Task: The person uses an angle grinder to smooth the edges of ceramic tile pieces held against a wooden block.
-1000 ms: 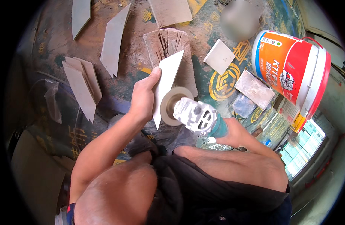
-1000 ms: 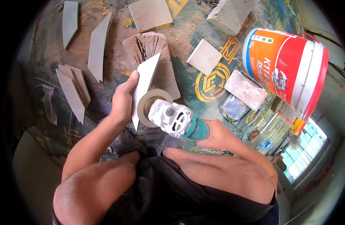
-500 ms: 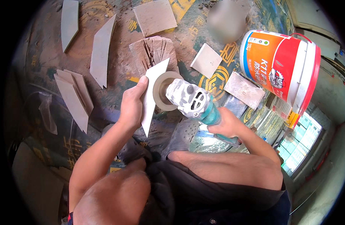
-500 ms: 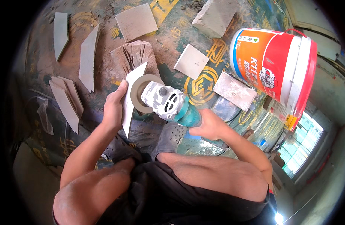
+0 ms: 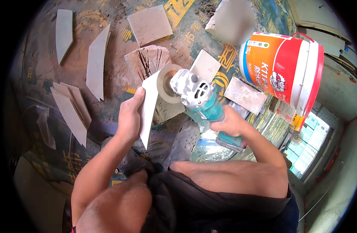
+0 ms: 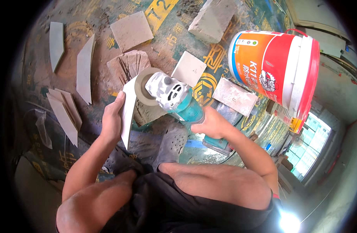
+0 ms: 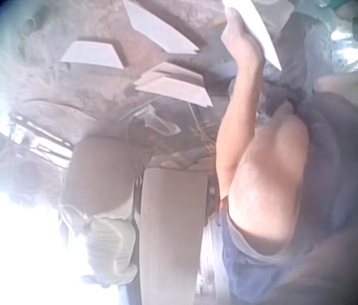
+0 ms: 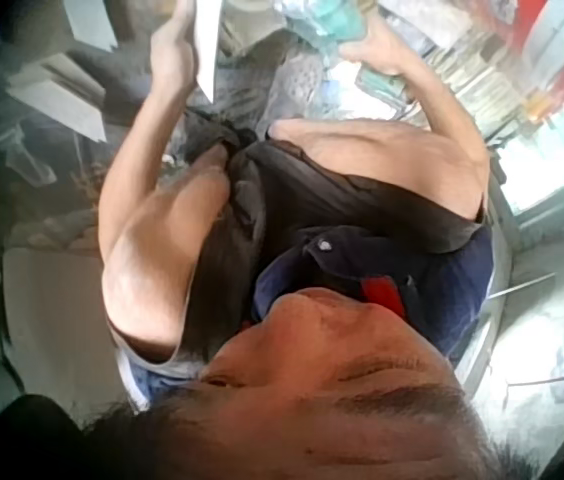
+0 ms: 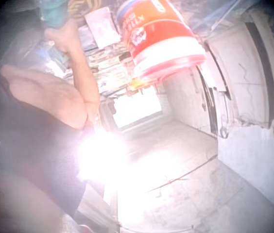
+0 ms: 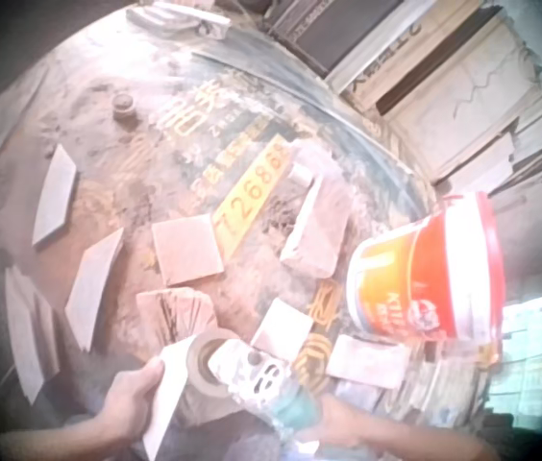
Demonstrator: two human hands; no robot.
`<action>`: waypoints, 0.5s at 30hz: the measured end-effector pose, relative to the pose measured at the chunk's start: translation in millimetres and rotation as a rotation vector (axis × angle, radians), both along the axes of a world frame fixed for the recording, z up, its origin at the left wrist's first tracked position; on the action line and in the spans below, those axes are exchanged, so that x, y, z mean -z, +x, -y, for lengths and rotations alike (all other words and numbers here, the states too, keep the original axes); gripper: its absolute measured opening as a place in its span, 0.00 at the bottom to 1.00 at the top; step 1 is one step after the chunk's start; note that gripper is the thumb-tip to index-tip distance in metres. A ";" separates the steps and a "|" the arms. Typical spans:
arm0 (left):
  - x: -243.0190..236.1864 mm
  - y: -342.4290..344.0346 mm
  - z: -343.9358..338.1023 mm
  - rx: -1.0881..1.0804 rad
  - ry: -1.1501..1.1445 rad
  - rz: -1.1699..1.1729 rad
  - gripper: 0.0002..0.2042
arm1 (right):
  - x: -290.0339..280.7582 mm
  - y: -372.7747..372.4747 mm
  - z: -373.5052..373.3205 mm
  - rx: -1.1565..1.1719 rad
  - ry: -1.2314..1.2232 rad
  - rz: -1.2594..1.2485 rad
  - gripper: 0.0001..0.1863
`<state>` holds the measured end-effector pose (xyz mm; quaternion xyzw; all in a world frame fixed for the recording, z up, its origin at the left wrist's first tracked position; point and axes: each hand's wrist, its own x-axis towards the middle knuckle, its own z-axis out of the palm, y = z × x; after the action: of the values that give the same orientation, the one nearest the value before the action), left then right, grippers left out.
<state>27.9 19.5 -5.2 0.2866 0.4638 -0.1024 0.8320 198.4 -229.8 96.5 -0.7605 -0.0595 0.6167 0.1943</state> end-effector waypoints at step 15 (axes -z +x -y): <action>2.9 -1.1 2.4 -0.066 -0.041 0.029 0.23 | -5.7 -1.9 -3.8 -0.006 0.018 0.003 0.14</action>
<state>26.8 17.1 -8.1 0.2555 0.4588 -0.0803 0.8472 196.5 -226.0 102.2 -0.7594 -0.0677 0.6156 0.1993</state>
